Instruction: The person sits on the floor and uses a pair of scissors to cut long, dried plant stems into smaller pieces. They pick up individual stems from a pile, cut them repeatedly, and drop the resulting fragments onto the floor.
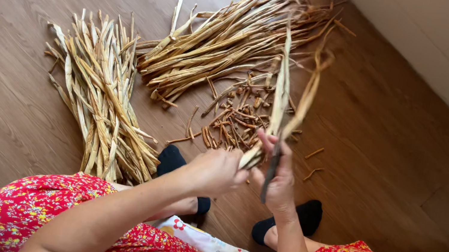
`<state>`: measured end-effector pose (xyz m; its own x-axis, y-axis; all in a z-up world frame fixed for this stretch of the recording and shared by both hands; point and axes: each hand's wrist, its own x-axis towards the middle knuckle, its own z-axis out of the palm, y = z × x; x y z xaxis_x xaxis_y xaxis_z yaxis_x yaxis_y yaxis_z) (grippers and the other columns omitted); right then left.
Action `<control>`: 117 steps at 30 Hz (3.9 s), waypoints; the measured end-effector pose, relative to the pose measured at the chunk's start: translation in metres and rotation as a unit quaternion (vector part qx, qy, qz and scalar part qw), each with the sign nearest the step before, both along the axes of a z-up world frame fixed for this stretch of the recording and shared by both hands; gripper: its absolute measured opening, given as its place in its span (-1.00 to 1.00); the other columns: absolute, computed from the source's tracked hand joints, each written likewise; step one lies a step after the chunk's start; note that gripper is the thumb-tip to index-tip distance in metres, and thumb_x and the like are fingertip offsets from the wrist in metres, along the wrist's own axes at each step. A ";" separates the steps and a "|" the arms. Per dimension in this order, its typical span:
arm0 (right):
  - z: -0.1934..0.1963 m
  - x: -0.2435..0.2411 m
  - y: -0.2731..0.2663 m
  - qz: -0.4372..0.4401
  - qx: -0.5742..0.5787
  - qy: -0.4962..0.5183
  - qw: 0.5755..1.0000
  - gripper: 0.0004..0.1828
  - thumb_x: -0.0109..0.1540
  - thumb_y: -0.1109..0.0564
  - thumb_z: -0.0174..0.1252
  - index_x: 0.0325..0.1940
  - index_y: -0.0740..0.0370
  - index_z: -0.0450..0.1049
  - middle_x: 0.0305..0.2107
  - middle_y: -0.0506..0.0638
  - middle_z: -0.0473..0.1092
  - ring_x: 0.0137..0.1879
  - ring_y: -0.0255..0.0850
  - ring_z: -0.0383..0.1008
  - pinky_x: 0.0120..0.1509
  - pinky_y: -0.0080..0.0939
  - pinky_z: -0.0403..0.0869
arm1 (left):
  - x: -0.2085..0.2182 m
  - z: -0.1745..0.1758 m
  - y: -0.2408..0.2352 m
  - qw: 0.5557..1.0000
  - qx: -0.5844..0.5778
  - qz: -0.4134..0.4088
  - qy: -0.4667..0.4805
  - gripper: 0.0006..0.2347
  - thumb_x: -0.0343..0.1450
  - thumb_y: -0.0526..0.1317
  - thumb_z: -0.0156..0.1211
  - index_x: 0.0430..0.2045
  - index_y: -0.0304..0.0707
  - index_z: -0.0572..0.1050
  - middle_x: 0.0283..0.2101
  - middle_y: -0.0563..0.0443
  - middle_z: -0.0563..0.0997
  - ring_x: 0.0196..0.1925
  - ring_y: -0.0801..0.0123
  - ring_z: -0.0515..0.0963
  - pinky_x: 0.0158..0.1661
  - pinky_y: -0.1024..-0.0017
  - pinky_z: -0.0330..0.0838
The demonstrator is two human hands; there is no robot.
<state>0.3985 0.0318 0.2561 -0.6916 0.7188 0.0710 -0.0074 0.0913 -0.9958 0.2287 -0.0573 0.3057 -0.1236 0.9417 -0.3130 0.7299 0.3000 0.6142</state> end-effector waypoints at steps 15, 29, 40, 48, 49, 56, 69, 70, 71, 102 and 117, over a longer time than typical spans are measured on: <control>0.026 0.006 -0.018 -0.035 -0.348 0.068 0.934 -0.67 0.26 0.30 0.19 0.09 0.20 0.33 -0.34 -0.04 0.52 -0.68 -0.47 0.15 -0.65 -0.47 0.15 | -0.018 -0.025 -0.010 0.830 0.176 0.058 -0.526 -0.51 0.51 -0.04 0.24 0.28 -0.33 0.34 0.09 0.04 0.54 0.11 0.45 0.55 0.08 0.41 0.51; 0.004 0.003 -0.013 -0.151 -0.230 0.037 0.961 -0.54 0.28 0.32 0.26 0.21 0.15 0.29 -0.15 0.15 0.57 -0.43 -0.49 0.39 -0.49 -0.55 0.26 | 0.003 -0.101 0.000 0.756 0.093 0.220 -0.610 -0.75 0.54 -0.10 0.16 -0.09 -0.34 0.54 -0.26 0.03 0.62 -0.20 0.44 0.63 -0.12 0.43 0.59; 0.000 0.004 -0.007 -0.167 -0.202 0.064 0.963 -0.41 0.21 0.40 0.32 0.25 0.15 0.28 -0.24 -0.10 0.38 -0.24 -0.44 0.41 -0.29 -0.47 0.46 | 0.013 -0.089 -0.009 0.783 0.003 0.021 -0.622 -0.69 0.57 -0.15 0.05 0.13 -0.36 0.43 -0.02 -0.05 0.63 0.04 0.35 0.63 0.10 0.36 0.53; 0.017 0.015 0.007 -0.182 -0.251 0.119 0.943 -0.49 0.22 0.40 0.27 0.19 0.11 0.32 -0.28 -0.10 0.39 -0.40 -0.42 0.40 -0.51 -0.44 0.38 | 0.016 -0.080 -0.013 0.700 -0.077 0.025 -0.709 -0.62 0.55 -0.13 0.10 0.23 -0.37 0.40 -0.05 -0.16 0.64 0.00 0.26 0.66 0.08 0.27 0.56; 0.017 0.015 0.006 -0.185 -0.245 0.121 0.944 -0.49 0.22 0.39 0.28 0.19 0.11 0.32 -0.27 -0.11 0.39 -0.41 -0.42 0.40 -0.51 -0.45 0.38 | 0.016 -0.079 -0.014 0.699 -0.083 0.027 -0.710 -0.62 0.56 -0.12 0.10 0.23 -0.38 0.41 -0.07 -0.17 0.63 -0.01 0.28 0.65 0.06 0.27 0.58; 0.025 0.015 0.006 -0.157 -0.259 0.167 0.938 -0.39 0.21 0.31 0.30 0.29 0.05 0.27 -0.13 0.07 0.53 -0.48 -0.46 0.35 -0.51 -0.54 0.32 | 0.013 -0.089 -0.015 0.729 -0.095 0.023 -0.677 -0.62 0.53 -0.05 0.12 0.16 -0.31 0.42 -0.18 -0.12 0.66 -0.17 0.33 0.69 -0.08 0.34 0.62; 0.009 0.014 0.004 -0.162 -0.258 0.155 0.940 -0.35 0.26 0.36 0.29 0.39 0.11 0.26 -0.24 -0.08 0.44 -0.36 -0.45 0.40 -0.43 -0.49 0.35 | 0.020 -0.067 -0.013 0.743 -0.003 0.152 -0.652 -0.66 0.49 -0.05 0.17 0.08 -0.22 0.47 -0.30 0.10 0.64 -0.41 0.61 0.56 -0.44 0.60 0.48; 0.007 0.017 0.007 -0.159 -0.268 0.157 0.937 -0.36 0.26 0.32 0.29 0.40 0.12 0.27 -0.28 -0.08 0.46 -0.39 -0.46 0.38 -0.45 -0.51 0.33 | 0.016 -0.070 -0.015 0.752 0.010 0.172 -0.636 -0.67 0.52 -0.05 0.18 0.07 -0.25 0.50 -0.39 0.08 0.64 -0.54 0.62 0.50 -0.52 0.64 0.42; 0.006 0.019 0.010 -0.155 -0.278 0.160 0.934 -0.36 0.25 0.29 0.28 0.40 0.13 0.29 -0.31 -0.08 0.48 -0.42 -0.48 0.36 -0.46 -0.52 0.32 | 0.012 -0.072 -0.016 0.747 0.028 0.188 -0.638 -0.68 0.51 -0.06 0.20 0.07 -0.23 0.52 -0.41 0.10 0.63 -0.56 0.66 0.48 -0.56 0.68 0.36; 0.004 0.016 0.003 -0.089 -0.292 0.019 0.952 -0.54 0.16 0.19 0.34 0.12 0.13 0.38 -0.28 -0.05 0.56 -0.36 -0.47 0.48 -0.35 -0.49 0.46 | -0.031 -0.060 -0.009 0.816 0.066 0.269 -0.506 -0.75 0.44 -0.07 0.28 -0.10 -0.15 0.60 -0.52 0.18 0.55 -0.61 0.67 0.38 -0.62 0.68 0.23; 0.030 0.011 0.000 -0.117 -0.260 0.117 0.951 -0.45 0.23 0.27 0.23 0.28 0.14 0.24 -0.08 0.10 0.57 -0.42 -0.37 0.52 -0.42 -0.46 0.47 | 0.017 -0.065 -0.011 0.848 0.002 0.133 -0.513 -0.72 0.54 -0.09 0.16 0.02 -0.29 0.53 -0.45 0.06 0.54 -0.42 0.51 0.55 -0.45 0.49 0.47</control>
<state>0.4094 0.0322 0.2865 -0.5181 0.8308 -0.2032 -0.2747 -0.3866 -0.8804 0.2462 -0.0686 0.2404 0.0035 0.9247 -0.3807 -0.2818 0.3662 0.8868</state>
